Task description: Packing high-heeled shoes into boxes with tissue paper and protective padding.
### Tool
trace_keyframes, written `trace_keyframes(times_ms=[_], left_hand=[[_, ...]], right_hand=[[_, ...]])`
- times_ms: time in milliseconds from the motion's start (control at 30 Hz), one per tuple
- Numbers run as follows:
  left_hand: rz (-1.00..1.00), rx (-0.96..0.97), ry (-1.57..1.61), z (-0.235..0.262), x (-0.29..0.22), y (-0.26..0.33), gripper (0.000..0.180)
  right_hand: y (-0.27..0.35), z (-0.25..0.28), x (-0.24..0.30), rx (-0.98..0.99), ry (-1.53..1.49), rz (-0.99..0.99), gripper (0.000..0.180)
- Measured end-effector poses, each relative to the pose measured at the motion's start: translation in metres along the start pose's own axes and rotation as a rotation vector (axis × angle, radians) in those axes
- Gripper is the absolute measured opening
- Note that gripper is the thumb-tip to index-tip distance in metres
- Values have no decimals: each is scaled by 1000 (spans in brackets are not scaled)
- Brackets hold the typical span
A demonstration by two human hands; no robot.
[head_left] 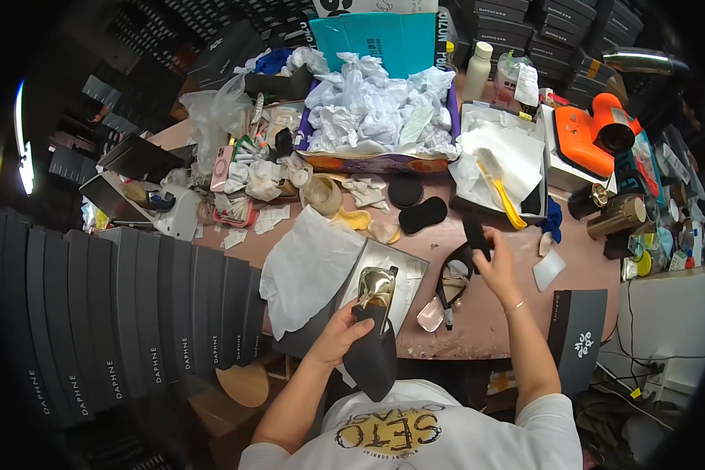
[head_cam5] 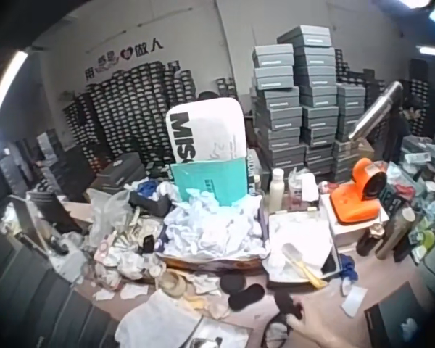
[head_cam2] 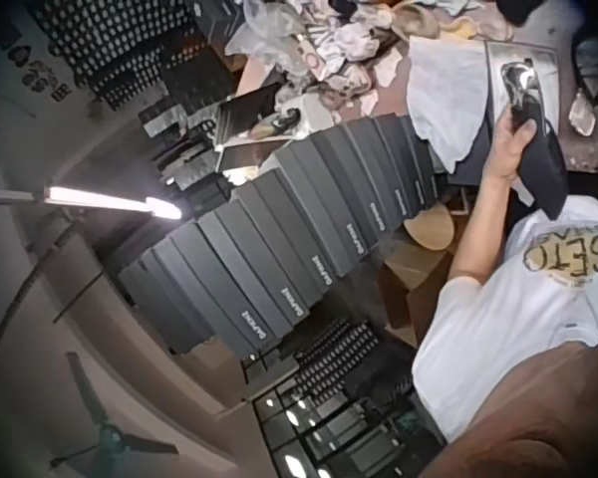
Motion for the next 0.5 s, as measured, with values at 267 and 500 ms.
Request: trace_keyframes(times_ms=[267,500], left_hand=[[-78,267,-403,-11,-8,12,47],[-140,199,-540,2,-34,22,43]], right_hand=[[31,2,167,265,525,745,46],[68,-15,229,147,446,924,47]])
Point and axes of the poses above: each hand's wrist, its own y-axis away from the middle knuckle, its own z-axis out of the back of the hand, x = y × z, the point moved 6 cm from there along -y, towards the middle knuckle, and after that the axes turned 6 degrees about -x, right-handed, at the moved point
